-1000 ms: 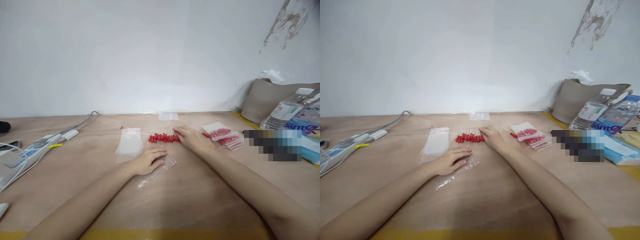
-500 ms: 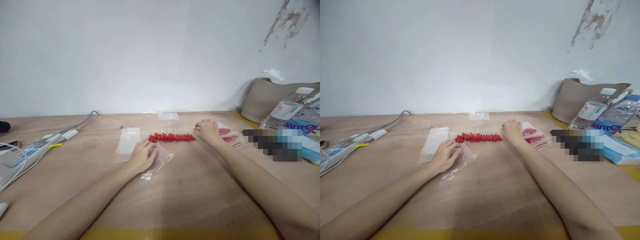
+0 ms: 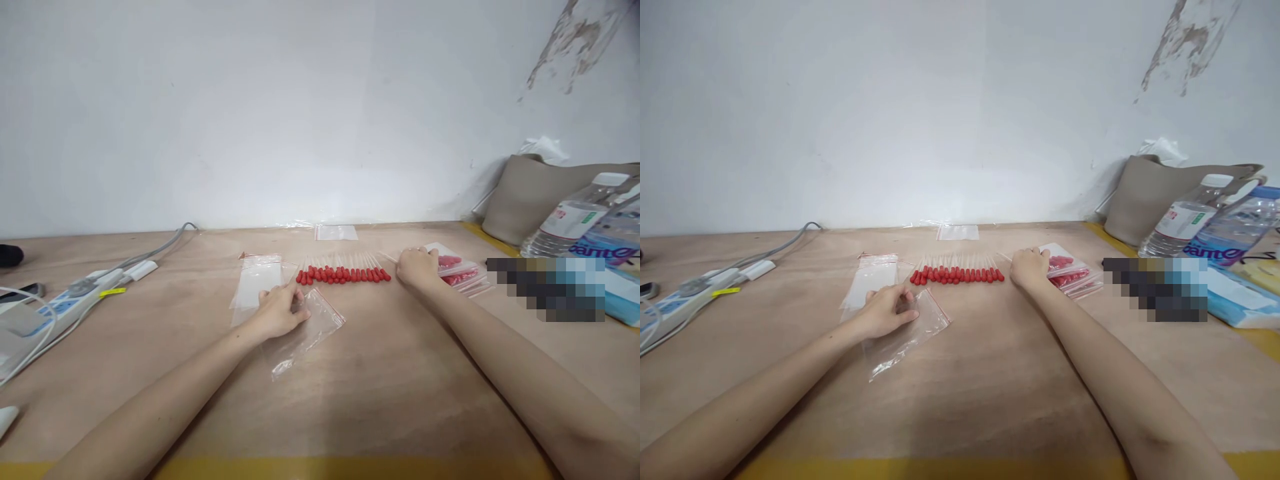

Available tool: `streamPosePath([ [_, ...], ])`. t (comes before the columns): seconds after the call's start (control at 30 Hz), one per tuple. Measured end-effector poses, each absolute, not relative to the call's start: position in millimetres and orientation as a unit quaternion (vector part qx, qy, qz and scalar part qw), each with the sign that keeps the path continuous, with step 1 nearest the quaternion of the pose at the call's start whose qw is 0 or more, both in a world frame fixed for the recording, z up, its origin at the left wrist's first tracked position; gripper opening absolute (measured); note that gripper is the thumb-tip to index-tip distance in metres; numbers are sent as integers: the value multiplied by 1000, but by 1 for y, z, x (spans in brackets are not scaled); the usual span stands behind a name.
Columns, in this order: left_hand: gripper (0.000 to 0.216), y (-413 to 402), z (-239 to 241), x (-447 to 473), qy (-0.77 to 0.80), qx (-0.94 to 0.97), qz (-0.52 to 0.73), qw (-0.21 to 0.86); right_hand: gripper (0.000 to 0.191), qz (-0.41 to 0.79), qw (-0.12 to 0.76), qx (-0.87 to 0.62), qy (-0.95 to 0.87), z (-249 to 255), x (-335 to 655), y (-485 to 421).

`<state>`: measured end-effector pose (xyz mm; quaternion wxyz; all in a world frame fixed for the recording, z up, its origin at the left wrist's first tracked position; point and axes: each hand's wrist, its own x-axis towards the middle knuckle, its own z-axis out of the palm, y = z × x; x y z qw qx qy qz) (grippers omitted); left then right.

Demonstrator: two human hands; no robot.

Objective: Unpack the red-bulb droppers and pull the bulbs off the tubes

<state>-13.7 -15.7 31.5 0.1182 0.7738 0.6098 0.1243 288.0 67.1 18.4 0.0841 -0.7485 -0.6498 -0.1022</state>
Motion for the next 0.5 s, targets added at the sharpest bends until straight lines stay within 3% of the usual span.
streamPosePath([
  [0.1, 33, -16, 33, -14, 625, 756, 112, 156, 26, -68, 115, -756, -641, 29, 277, 65],
  [0.23, 30, -12, 35, -18, 631, 747, 98, 182, 27, 38, 135, -747, -650, 40, 249, 67],
  [0.5, 38, 25, 54, -71, 645, 637, 314, 282, 21, 110, 172, -728, -654, 40, 199, 66],
])
